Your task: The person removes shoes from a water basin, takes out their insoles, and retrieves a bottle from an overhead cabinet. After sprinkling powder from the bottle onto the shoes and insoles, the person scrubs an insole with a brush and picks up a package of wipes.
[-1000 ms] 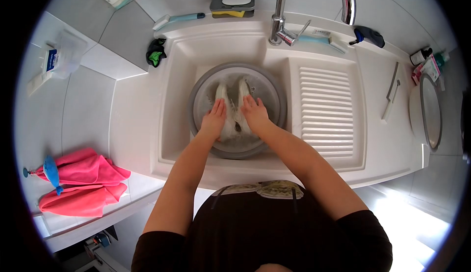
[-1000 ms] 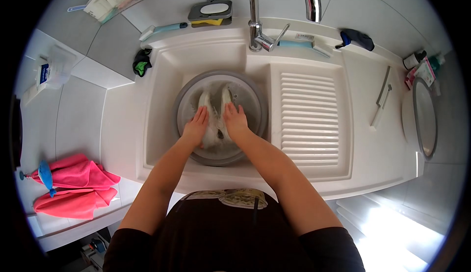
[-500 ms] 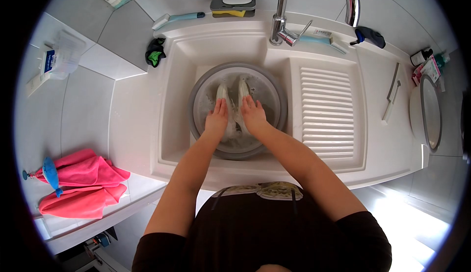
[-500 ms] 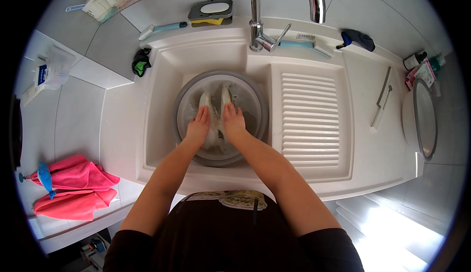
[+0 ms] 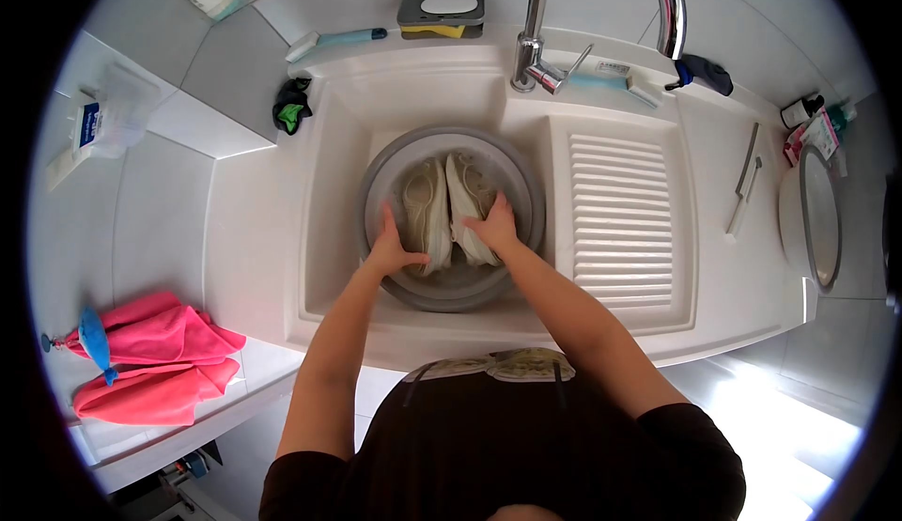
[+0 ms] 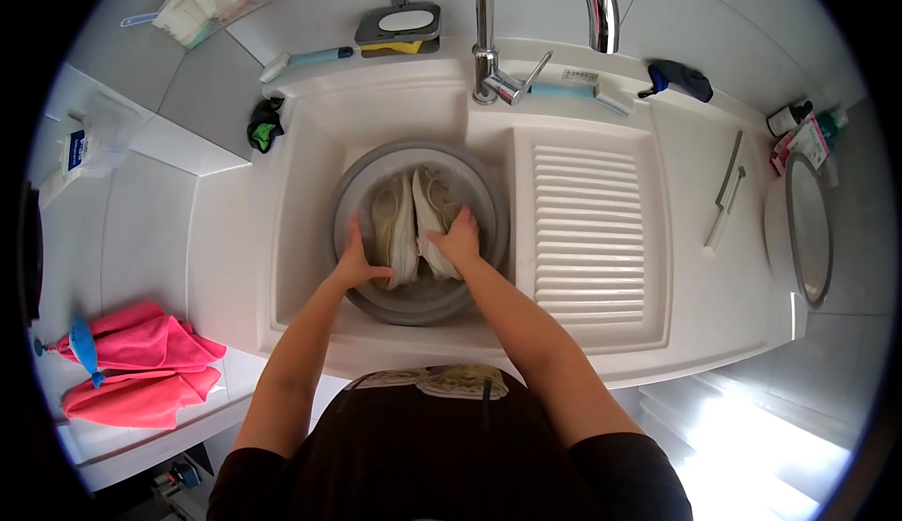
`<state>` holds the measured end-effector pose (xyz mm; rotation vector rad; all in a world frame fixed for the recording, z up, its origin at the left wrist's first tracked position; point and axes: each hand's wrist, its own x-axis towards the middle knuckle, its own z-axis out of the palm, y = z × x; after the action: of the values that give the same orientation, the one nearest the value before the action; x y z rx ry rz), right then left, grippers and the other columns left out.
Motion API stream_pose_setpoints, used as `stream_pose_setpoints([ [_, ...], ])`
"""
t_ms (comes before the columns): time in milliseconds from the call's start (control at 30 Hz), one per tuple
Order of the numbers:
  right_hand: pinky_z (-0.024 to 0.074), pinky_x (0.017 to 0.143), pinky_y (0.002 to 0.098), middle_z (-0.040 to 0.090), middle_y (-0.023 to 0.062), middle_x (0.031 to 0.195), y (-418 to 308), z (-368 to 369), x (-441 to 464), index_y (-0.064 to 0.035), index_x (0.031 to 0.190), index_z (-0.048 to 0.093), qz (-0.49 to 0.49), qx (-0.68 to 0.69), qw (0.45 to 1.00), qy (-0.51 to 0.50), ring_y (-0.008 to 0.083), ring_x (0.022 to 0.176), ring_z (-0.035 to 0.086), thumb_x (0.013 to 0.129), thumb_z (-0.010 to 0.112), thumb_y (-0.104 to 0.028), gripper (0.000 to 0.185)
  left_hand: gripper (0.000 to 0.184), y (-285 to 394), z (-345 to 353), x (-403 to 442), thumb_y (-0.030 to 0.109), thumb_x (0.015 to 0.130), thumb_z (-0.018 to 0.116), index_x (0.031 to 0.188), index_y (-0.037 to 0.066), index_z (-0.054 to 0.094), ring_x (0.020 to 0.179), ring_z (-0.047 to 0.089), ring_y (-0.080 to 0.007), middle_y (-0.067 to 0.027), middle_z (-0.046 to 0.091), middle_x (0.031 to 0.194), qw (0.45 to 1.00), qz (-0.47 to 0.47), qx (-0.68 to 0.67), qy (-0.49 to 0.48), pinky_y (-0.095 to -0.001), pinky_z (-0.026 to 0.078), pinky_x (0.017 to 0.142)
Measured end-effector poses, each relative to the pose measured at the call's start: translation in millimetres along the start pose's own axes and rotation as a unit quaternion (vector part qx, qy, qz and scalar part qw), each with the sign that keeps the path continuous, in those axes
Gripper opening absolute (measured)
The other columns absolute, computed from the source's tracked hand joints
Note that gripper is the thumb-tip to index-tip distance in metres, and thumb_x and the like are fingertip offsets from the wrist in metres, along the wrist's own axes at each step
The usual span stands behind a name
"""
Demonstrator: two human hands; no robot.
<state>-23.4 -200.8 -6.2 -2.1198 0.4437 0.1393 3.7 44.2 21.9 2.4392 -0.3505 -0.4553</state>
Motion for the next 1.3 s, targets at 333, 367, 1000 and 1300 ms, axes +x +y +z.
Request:
stream_pose_setpoints([
  [333,0.0490,0.092,0.0368,0.060,0.0220,0.120,-34,-22,12,0.0075,0.133,0.038,0.159,-0.150,0.960,-0.173,0.0292,0.112,0.060,0.061,0.078,-0.055,0.104,0.085,23,19,35,0.043,0.061,0.083,0.121,-0.008,0.049,0.112,0.059,-0.0345,-0.0246,0.060,0.118,0.985,-0.164,-0.020,-0.046,-0.0387,0.047,0.093],
  [367,0.0501,0.090,0.0364,0.061,0.0207,0.118,-38,-23,13,0.0077,0.131,0.039,0.166,-0.187,0.952,-0.178,0.0278,0.110,0.061,0.060,0.077,-0.057,0.104,0.082,29,19,38,0.044,0.061,0.083,0.117,-0.007,0.051,0.108,0.061,-0.0345,-0.0239,0.062,0.115,0.978,-0.197,0.040,-0.056,-0.0391,0.049,0.091],
  [1000,0.0524,0.082,0.0359,0.065,0.0189,0.111,-51,-18,1,0.0090,0.128,0.041,0.137,-0.225,0.955,-0.133,0.0273,0.102,0.065,0.062,0.078,-0.057,0.101,0.082,31,32,43,0.042,0.058,0.084,0.116,-0.008,0.056,0.110,0.057,-0.0375,-0.0264,0.057,0.118,0.971,-0.200,0.116,-0.055,-0.0405,0.049,0.092],
  [1300,0.0542,0.078,0.0393,0.068,0.0182,0.101,-63,-41,-40,0.0072,0.119,0.042,0.063,-0.205,0.971,-0.108,0.0305,0.093,0.068,0.063,0.078,-0.054,0.090,0.088,50,40,-8,0.041,0.054,0.085,0.117,-0.009,0.050,0.113,0.052,-0.0390,-0.0283,0.049,0.122,0.949,-0.289,-0.018,0.123,-0.0409,0.045,0.096],
])
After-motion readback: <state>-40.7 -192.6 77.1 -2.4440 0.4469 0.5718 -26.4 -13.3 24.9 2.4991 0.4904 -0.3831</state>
